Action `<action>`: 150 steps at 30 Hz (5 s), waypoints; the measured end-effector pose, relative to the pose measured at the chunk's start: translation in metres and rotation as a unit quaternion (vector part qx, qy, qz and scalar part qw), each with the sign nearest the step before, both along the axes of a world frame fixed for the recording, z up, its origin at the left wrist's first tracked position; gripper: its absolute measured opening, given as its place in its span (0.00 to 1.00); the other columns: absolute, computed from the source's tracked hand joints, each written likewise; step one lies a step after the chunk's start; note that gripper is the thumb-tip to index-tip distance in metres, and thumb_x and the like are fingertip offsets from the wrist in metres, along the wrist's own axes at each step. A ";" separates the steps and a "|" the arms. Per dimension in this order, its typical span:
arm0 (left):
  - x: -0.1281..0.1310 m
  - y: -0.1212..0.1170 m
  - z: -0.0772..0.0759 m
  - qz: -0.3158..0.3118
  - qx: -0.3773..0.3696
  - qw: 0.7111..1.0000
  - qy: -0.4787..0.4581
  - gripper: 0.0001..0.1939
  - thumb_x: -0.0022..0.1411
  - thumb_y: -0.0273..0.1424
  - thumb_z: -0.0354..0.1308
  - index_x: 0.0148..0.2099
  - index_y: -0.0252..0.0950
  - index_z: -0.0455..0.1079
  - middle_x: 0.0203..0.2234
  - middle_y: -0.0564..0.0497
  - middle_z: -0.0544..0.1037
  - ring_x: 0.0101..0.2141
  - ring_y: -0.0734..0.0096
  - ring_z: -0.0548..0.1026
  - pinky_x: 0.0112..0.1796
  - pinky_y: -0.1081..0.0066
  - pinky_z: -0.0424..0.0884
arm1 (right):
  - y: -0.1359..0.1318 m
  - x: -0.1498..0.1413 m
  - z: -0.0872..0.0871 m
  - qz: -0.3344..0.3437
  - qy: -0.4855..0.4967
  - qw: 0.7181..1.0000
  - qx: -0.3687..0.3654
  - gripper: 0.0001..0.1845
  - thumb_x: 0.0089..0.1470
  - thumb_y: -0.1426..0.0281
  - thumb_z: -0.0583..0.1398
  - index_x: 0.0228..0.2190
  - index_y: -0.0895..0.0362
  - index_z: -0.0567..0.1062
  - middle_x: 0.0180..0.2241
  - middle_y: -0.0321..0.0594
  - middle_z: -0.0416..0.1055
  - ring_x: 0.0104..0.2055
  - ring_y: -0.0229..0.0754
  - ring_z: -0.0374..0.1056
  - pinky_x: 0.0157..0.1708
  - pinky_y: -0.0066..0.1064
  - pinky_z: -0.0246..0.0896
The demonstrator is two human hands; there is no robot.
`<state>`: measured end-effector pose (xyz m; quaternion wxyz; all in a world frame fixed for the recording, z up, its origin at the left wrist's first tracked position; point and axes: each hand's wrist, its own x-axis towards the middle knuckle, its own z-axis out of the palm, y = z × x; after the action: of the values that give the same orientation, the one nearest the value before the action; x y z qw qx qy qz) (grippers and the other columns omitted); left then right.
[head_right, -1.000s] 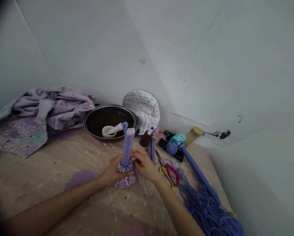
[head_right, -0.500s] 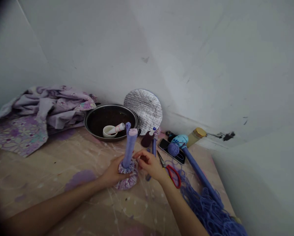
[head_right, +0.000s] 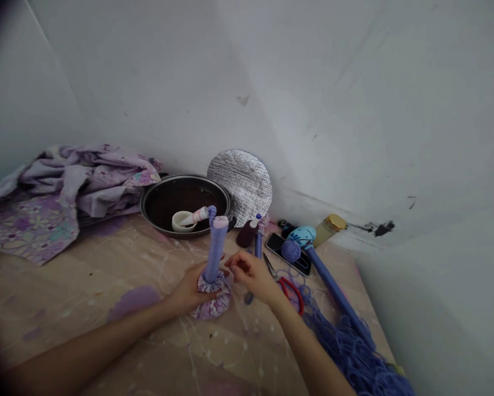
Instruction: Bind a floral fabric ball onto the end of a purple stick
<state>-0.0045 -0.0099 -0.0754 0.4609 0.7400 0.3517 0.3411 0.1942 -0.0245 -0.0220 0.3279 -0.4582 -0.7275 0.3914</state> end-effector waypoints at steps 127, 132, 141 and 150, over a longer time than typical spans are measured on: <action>0.001 -0.014 0.048 0.107 -0.310 0.906 -0.267 0.16 0.45 0.37 0.67 0.36 0.33 0.73 0.29 0.50 0.78 0.31 0.68 0.75 0.34 0.71 0.71 | -0.059 -0.082 -0.010 -0.223 -0.020 0.949 0.224 0.16 0.58 0.75 0.49 0.44 0.52 0.70 0.44 0.45 0.65 0.49 0.47 0.61 0.49 0.41 0.58; -0.002 -0.013 0.041 0.168 -0.337 0.881 -0.284 0.17 0.44 0.36 0.68 0.35 0.33 0.71 0.25 0.53 0.76 0.27 0.71 0.74 0.30 0.73 0.70 | -0.061 -0.077 -0.011 -0.266 0.050 0.947 0.174 0.15 0.61 0.70 0.48 0.46 0.52 0.68 0.47 0.44 0.66 0.51 0.45 0.62 0.51 0.42 0.58; -0.002 -0.012 0.041 0.190 -0.394 0.850 -0.292 0.12 0.43 0.34 0.67 0.26 0.33 0.69 0.18 0.54 0.75 0.21 0.72 0.73 0.26 0.73 0.70 | -0.077 -0.083 -0.020 -0.175 -0.046 0.969 0.168 0.27 0.61 0.64 0.50 0.60 0.53 0.52 0.60 0.47 0.51 0.62 0.48 0.48 0.59 0.46 0.46; -0.011 -0.018 0.040 0.182 -0.393 0.852 -0.295 0.13 0.42 0.32 0.69 0.30 0.33 0.72 0.23 0.52 0.78 0.24 0.71 0.76 0.27 0.75 0.71 | -0.083 -0.088 -0.031 -0.184 -0.026 0.974 0.132 0.26 0.61 0.62 0.50 0.60 0.51 0.55 0.61 0.44 0.49 0.62 0.49 0.48 0.59 0.46 0.46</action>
<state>-0.0154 -0.0274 -0.0354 0.7250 0.2841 0.4327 0.4543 0.1063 -0.1079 -0.0529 0.4324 -0.5469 -0.6845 0.2132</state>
